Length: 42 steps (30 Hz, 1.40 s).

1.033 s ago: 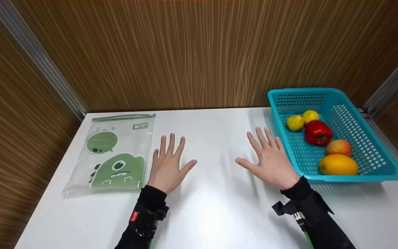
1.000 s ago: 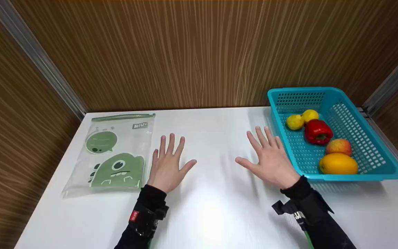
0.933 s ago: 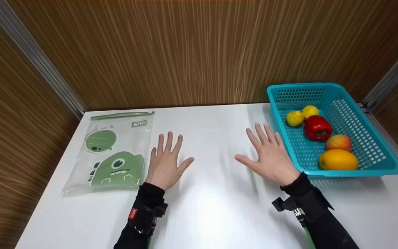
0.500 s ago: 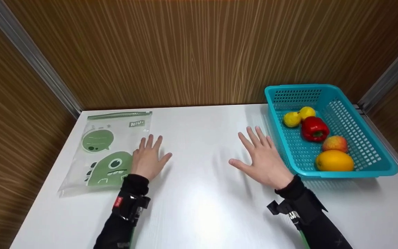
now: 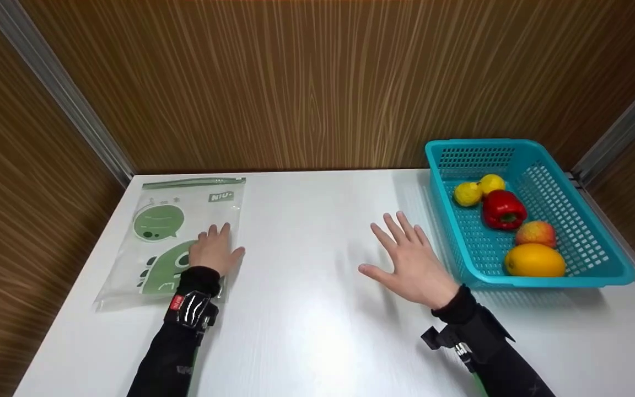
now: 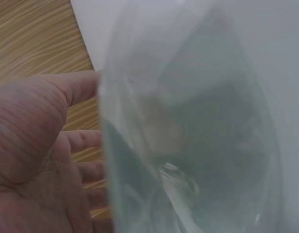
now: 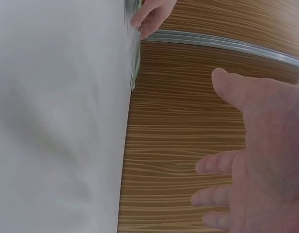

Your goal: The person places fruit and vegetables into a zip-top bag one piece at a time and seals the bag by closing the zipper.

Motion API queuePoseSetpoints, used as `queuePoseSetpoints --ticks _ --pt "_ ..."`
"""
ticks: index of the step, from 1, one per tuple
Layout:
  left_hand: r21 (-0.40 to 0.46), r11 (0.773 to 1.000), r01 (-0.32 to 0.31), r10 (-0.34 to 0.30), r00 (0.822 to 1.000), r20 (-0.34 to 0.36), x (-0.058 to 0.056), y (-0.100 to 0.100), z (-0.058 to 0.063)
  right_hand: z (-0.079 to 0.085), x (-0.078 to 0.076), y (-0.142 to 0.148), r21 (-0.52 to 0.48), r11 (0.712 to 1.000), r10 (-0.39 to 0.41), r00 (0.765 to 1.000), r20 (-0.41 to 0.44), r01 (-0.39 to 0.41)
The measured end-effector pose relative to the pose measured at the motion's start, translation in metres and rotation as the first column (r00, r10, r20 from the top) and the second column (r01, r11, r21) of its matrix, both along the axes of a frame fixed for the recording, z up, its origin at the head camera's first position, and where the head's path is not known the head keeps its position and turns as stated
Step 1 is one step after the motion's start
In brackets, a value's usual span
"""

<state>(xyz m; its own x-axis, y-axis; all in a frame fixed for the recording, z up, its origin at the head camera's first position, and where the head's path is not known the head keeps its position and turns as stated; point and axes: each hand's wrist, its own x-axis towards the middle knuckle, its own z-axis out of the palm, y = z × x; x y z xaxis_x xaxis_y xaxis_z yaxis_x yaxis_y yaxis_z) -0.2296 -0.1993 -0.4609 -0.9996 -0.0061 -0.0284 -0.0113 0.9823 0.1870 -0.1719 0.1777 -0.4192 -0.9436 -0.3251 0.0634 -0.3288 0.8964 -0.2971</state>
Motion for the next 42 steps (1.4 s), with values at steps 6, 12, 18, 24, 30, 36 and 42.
queuePoseSetpoints --ticks 6,12,18,24,30,36,42 --pt "0.029 1.0 -0.009 0.008 1.0 0.022 -0.001 -0.002 -0.005 -0.003 0.0 -0.001 0.001 1.0 0.005 1.0 -0.011 -0.005" --pt "0.056 0.998 -0.012 0.011 1.0 0.019 -0.001 -0.002 -0.008 -0.005 -0.001 -0.002 0.007 1.0 0.009 1.0 -0.011 -0.009" --pt "0.062 0.998 0.009 -0.007 1.0 -0.027 -0.003 0.0 -0.01 -0.005 -0.001 -0.003 0.009 1.0 0.004 1.0 -0.027 -0.004" --pt "0.058 0.998 0.006 -0.005 0.999 -0.032 -0.003 0.004 -0.01 -0.004 -0.001 -0.003 0.013 1.0 0.002 1.0 -0.018 -0.002" --pt "0.054 0.999 0.006 0.0 0.994 -0.105 -0.004 0.007 -0.009 -0.004 -0.001 -0.003 0.01 1.0 0.003 1.0 -0.014 -0.003" --pt "0.086 0.996 0.008 0.007 0.986 -0.169 -0.006 0.007 -0.013 -0.005 -0.002 -0.002 -0.009 1.0 0.017 0.999 -0.048 -0.017" --pt "0.105 0.993 0.055 -0.031 0.975 -0.22 -0.005 0.015 -0.012 -0.006 -0.003 -0.001 -0.018 1.0 0.001 0.998 -0.056 -0.002"
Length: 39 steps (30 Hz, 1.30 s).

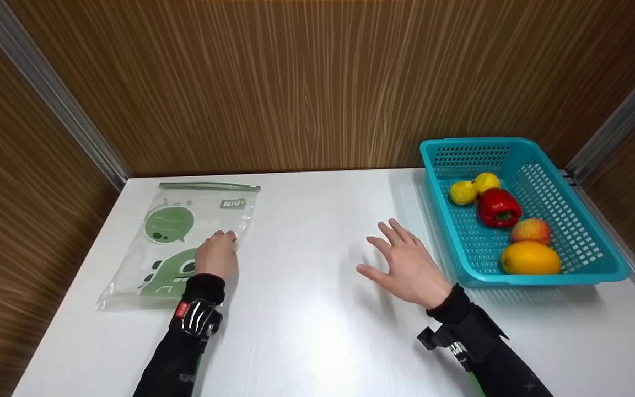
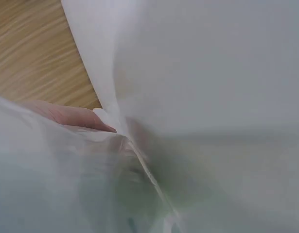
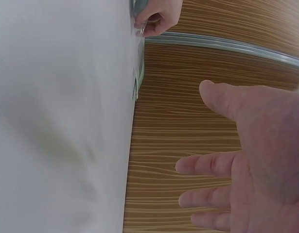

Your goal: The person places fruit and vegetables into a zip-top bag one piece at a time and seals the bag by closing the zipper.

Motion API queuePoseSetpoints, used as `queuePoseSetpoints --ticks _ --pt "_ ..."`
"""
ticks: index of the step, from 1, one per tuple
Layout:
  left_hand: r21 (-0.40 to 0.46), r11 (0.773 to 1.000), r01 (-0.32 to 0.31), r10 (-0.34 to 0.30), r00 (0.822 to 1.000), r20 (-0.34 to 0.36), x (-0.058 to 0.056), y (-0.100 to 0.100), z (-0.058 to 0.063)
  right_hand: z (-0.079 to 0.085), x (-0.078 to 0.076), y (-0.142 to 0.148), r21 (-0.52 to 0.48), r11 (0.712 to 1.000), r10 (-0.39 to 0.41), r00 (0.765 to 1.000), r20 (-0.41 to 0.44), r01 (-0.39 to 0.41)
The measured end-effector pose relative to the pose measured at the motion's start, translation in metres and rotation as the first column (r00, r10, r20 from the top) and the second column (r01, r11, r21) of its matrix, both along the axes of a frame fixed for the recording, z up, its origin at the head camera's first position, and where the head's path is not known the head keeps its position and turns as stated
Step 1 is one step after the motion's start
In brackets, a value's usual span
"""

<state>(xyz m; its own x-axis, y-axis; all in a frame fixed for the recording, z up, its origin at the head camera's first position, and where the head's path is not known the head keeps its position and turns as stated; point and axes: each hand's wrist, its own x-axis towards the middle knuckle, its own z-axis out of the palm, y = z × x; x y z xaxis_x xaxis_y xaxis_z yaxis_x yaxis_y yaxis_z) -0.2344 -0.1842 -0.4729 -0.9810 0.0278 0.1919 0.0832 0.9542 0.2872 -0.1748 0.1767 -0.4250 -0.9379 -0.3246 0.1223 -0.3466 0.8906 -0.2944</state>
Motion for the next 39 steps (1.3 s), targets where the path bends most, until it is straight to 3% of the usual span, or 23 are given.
queuePoseSetpoints --ticks 8,15,19,24,31,39 --pt "0.026 0.998 0.05 -0.048 0.997 -0.065 0.011 0.015 0.007 -0.002 0.0 -0.001 -0.015 1.0 -0.011 1.0 -0.019 0.011" --pt "0.053 0.992 0.114 -0.105 0.984 -0.144 0.03 0.029 0.014 -0.002 -0.003 -0.002 -0.06 0.998 -0.009 0.999 -0.051 0.006" --pt "0.06 0.987 0.151 -0.138 0.975 -0.172 0.042 0.037 0.017 0.0 -0.007 -0.002 -0.125 0.992 -0.023 0.999 -0.028 0.019" --pt "0.067 0.98 0.188 -0.168 0.96 -0.224 0.055 0.049 0.019 0.001 -0.026 -0.005 -0.238 0.969 -0.045 0.995 0.086 0.064" --pt "0.097 0.973 0.208 -0.172 0.941 -0.292 0.065 0.071 0.023 -0.011 -0.068 -0.016 -0.377 0.92 -0.029 0.975 0.219 0.112" --pt "0.023 0.955 0.295 -0.264 0.884 -0.385 0.08 0.084 0.034 -0.027 -0.084 -0.015 -0.468 0.862 -0.073 0.963 0.26 0.192"
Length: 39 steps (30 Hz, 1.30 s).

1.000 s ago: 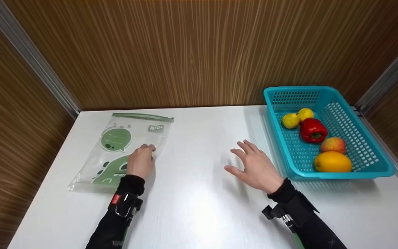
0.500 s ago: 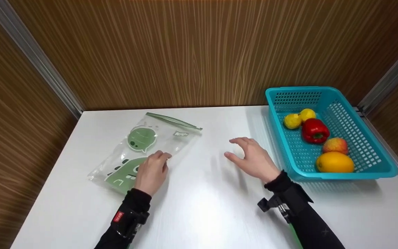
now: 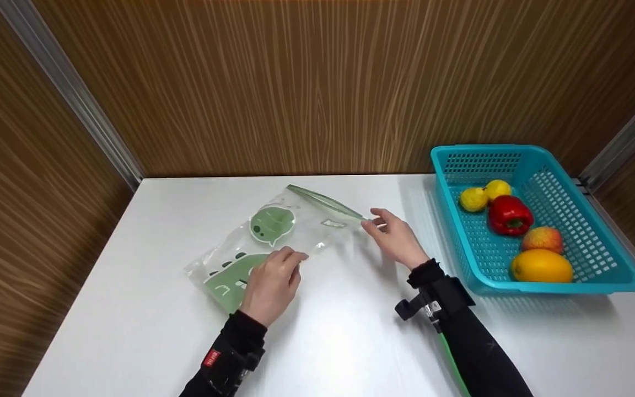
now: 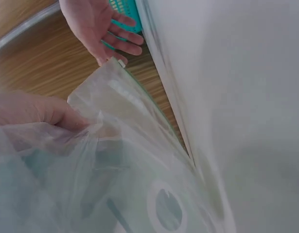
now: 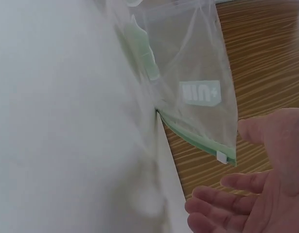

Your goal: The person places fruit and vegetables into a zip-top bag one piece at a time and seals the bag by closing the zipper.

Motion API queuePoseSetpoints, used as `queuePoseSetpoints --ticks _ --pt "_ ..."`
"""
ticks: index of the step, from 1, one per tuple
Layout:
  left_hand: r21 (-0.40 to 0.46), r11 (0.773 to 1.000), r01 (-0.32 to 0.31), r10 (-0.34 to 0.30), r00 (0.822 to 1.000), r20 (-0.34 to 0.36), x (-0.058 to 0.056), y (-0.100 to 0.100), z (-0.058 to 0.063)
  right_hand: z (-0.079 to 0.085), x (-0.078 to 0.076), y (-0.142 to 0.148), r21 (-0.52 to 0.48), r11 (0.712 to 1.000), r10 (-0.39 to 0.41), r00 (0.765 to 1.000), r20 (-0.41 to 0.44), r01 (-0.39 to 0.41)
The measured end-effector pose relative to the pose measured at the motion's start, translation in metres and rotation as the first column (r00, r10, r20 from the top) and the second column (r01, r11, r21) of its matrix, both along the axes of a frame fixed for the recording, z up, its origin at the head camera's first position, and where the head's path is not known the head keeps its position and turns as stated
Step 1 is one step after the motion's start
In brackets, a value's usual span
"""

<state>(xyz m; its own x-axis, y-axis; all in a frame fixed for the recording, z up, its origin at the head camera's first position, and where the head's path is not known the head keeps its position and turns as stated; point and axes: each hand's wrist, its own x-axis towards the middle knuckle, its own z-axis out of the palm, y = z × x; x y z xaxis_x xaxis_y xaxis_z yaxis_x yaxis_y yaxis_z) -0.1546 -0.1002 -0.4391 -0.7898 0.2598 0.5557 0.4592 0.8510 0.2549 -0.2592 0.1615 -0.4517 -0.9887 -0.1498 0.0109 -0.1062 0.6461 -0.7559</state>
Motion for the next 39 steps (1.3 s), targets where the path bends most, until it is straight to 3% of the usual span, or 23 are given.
queuePoseSetpoints --ticks 7,16,23,31,39 --pt "-0.027 0.999 0.02 -0.02 1.0 -0.01 0.005 -0.001 0.0 0.0 0.001 0.001 -0.086 0.996 0.003 1.0 0.01 -0.002" --pt "-0.042 0.997 0.07 -0.071 0.997 -0.037 0.009 0.003 -0.002 0.003 0.002 0.0 -0.085 0.996 -0.011 1.0 -0.016 0.01" --pt "-0.039 0.996 0.075 -0.077 0.996 -0.036 0.012 0.004 -0.005 0.011 0.006 0.0 -0.082 0.996 -0.034 0.998 -0.052 0.03" --pt "-0.026 0.999 -0.019 0.019 1.0 -0.021 0.002 -0.009 -0.002 0.018 0.012 -0.002 -0.104 0.993 -0.058 0.994 -0.093 0.048" --pt "0.02 0.989 -0.143 0.141 0.987 0.076 -0.008 -0.031 -0.006 0.018 0.028 -0.011 -0.127 0.992 -0.002 0.995 -0.1 -0.011"
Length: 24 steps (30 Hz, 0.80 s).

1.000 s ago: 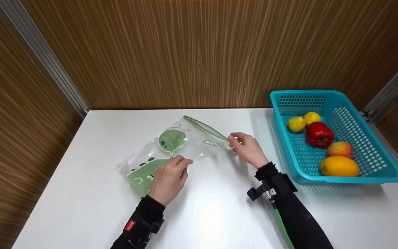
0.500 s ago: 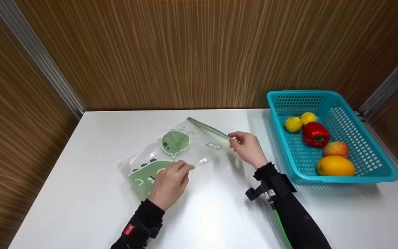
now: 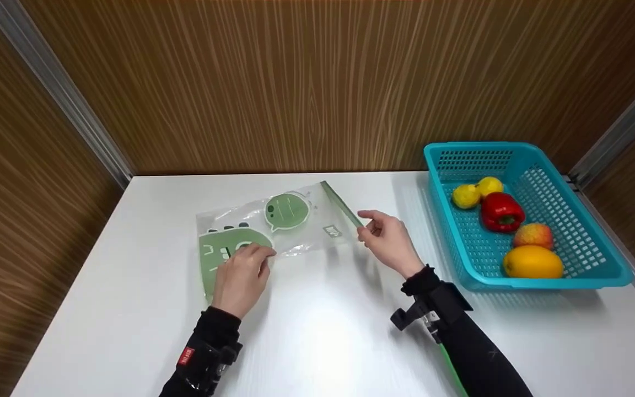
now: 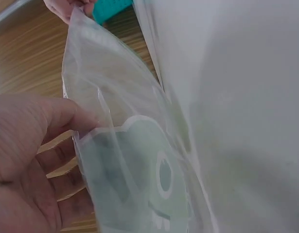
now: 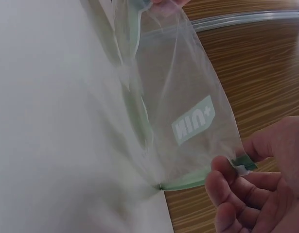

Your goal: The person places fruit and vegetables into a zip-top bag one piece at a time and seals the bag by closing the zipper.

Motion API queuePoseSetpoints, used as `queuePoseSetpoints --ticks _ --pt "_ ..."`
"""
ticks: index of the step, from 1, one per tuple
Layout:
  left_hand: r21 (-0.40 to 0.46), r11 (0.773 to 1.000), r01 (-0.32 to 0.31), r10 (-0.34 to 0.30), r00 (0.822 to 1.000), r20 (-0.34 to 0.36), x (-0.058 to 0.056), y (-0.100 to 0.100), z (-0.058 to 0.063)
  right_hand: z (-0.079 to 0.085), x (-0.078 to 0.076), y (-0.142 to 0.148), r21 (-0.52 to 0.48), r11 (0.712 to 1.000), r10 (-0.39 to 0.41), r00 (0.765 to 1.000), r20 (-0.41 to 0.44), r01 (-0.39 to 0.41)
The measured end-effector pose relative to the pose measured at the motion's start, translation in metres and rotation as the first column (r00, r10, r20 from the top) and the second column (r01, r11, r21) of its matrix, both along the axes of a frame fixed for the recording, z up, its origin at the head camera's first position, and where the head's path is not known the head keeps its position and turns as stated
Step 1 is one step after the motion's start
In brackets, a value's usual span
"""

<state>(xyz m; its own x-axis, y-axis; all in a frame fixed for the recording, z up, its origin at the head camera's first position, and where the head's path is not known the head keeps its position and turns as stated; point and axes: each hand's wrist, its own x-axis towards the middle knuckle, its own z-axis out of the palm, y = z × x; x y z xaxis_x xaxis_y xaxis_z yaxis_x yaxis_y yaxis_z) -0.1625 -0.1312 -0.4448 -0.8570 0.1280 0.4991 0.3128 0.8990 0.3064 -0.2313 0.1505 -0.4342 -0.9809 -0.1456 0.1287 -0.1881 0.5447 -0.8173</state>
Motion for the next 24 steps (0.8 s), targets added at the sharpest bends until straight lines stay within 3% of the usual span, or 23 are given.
queuePoseSetpoints --ticks 7,13,16,20,24 --pt "0.028 0.999 -0.016 0.012 0.993 0.118 -0.001 -0.006 0.0 -0.005 0.016 -0.004 0.028 0.999 0.031 0.999 -0.032 -0.03" --pt "0.023 0.999 0.026 -0.031 0.975 0.221 0.003 -0.001 0.003 -0.016 0.033 0.002 -0.01 1.0 0.0 1.0 -0.017 0.0" --pt "-0.015 0.998 0.065 -0.061 0.979 0.195 0.006 0.006 0.003 -0.022 0.042 0.003 -0.079 0.997 -0.004 0.999 0.036 0.007" --pt "-0.086 0.986 0.142 -0.133 0.986 0.102 0.011 0.018 0.001 -0.026 0.056 -0.002 -0.16 0.987 0.018 0.996 0.086 -0.004" --pt "-0.157 0.966 0.207 -0.209 0.978 0.001 0.015 0.029 -0.003 -0.025 0.066 -0.01 -0.185 0.982 0.05 0.995 0.091 -0.033"
